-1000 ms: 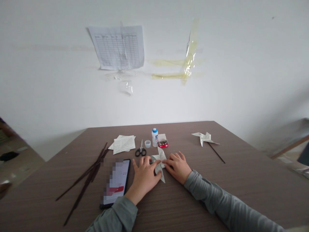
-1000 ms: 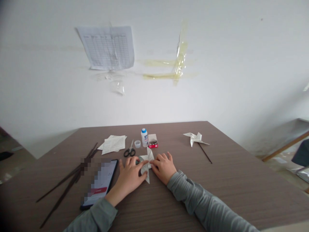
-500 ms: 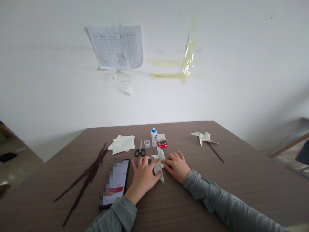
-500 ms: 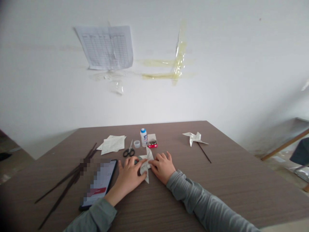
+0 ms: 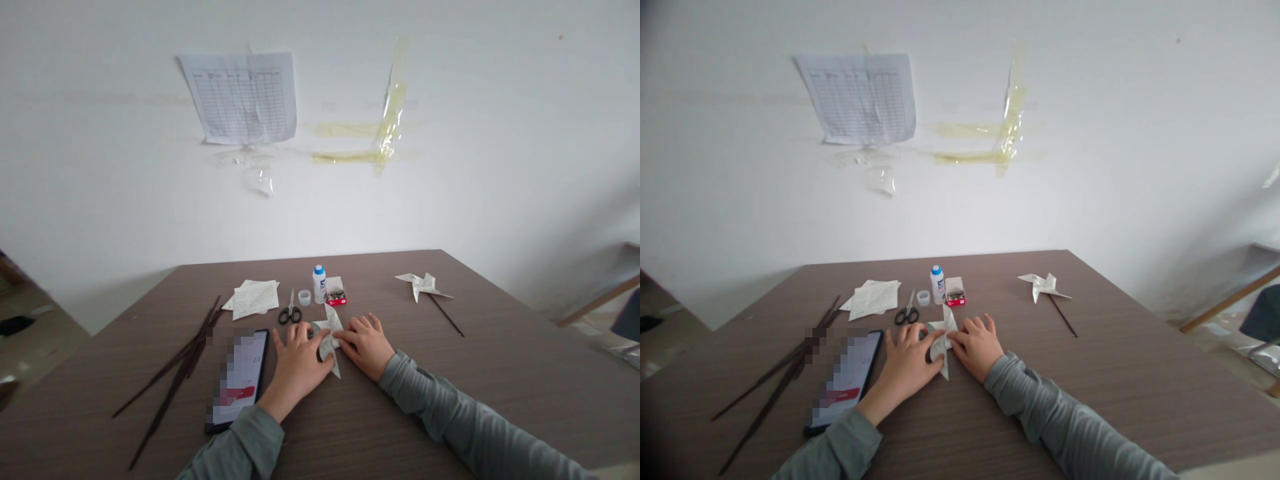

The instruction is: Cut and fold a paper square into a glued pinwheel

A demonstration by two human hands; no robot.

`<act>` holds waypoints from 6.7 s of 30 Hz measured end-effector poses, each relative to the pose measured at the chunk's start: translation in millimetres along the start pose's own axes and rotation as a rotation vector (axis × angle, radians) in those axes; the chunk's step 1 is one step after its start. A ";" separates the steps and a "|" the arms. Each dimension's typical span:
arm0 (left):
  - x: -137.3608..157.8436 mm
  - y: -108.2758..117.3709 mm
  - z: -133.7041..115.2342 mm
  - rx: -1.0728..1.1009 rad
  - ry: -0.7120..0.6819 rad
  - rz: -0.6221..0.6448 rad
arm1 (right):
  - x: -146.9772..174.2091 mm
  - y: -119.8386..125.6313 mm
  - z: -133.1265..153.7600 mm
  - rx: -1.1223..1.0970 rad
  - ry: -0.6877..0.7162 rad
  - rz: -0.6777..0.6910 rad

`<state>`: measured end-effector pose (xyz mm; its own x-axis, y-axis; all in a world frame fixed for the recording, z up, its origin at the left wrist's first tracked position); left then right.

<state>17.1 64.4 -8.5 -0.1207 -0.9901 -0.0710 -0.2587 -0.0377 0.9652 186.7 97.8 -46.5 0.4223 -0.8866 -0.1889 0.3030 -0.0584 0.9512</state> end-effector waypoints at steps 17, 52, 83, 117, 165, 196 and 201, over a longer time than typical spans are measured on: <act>8.0 -2.3 0.9 -0.019 0.010 0.073 | 0.8 0.9 -3.6 -0.053 -0.016 0.007; 8.3 1.4 1.1 0.011 0.011 0.078 | -1.2 -2.1 -7.5 -0.043 0.000 -0.018; 8.0 -2.1 13.3 -0.005 -0.032 0.108 | -6.9 -12.6 -33.4 -0.270 0.074 -0.185; 10.7 15.9 25.8 0.024 0.036 0.128 | -130.7 30.0 -31.9 0.091 -0.088 0.018; -7.2 -8.8 46.6 0.021 -0.101 -0.204 | -65.7 10.6 -88.3 -0.367 0.052 -0.274; -42.3 0.8 27.5 0.074 -0.024 -0.166 | -34.0 16.1 -82.0 -0.716 -0.071 -0.156; -43.4 -7.5 36.8 0.177 -0.079 -0.260 | -32.2 16.4 -83.1 -0.760 -0.112 -0.137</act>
<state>-11.0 112.7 -22.0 -0.1011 -0.9367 -0.3351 -0.4521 -0.2568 0.8542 249.1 163.5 -45.1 0.2618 -0.9377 -0.2283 0.8658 0.1237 0.4849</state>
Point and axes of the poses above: each hand's wrist, its own x-axis away from the middle knuckle, its own y-axis out of the back of the hand, z = x × y, the point moved 8 cm from there along -x, towards the middle knuckle, and after that the axes turned 2 degrees about z, right-handed, at the moved point
